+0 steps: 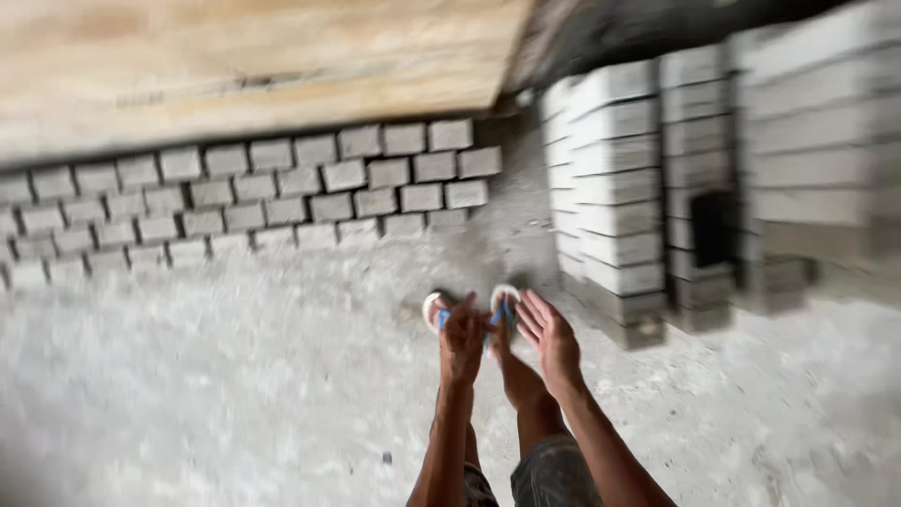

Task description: The person picks up concrete blocks and places them into rows on the ground.

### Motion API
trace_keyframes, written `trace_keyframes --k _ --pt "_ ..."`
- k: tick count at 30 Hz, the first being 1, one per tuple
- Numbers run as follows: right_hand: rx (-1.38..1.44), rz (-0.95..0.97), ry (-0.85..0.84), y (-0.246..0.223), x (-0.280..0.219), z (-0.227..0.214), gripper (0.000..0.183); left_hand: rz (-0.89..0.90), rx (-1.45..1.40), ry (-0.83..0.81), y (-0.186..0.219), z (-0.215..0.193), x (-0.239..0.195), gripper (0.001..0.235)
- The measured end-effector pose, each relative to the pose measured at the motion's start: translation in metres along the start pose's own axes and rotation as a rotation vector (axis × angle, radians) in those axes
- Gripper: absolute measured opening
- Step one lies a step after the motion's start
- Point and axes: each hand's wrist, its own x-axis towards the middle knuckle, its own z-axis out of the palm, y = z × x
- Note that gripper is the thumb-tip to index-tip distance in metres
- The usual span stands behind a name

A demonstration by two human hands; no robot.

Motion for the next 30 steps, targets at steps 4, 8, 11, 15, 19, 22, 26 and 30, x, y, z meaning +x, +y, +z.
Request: trace_keyframes --k 4,8,11,15,19,22,26,30 --pt "-0.009 -0.212 0.074 -0.052 -0.078 -0.053 0.059 0.183 -0.082 -0.2 0.107 0.067 -0.035 0.075" --pt "0.122 -0.373 0.183 -0.07 -0.128 -0.143 0.065 0.212 -0.093 -0.249 0.132 0.173 -0.079 0.059" --pt "0.255 -0.421 0.259 -0.066 -0.165 -0.226 0.064 0.329 -0.025 -0.208 0.141 0.24 -0.131 0.048" --pt "0.493 -0.45 0.311 -0.061 -0.2 -0.334 0.066 0.295 -0.034 -0.122 0.132 0.334 -0.186 0.047" --pt "0.517 -0.401 0.34 -0.071 -0.229 -0.397 0.062 0.144 -0.038 -0.201 0.128 0.392 -0.233 0.057" --pt "0.556 -0.387 0.381 -0.091 -0.233 -0.43 0.056 0.143 -0.034 -0.121 0.134 0.429 -0.246 0.05" --pt "0.619 -0.383 0.358 -0.116 -0.208 -0.455 0.053 0.119 0.03 -0.128 0.133 0.47 -0.217 0.054" --pt "0.659 -0.359 0.367 -0.139 -0.171 -0.469 0.052 0.025 0.16 -0.165 0.133 0.505 -0.18 0.066"
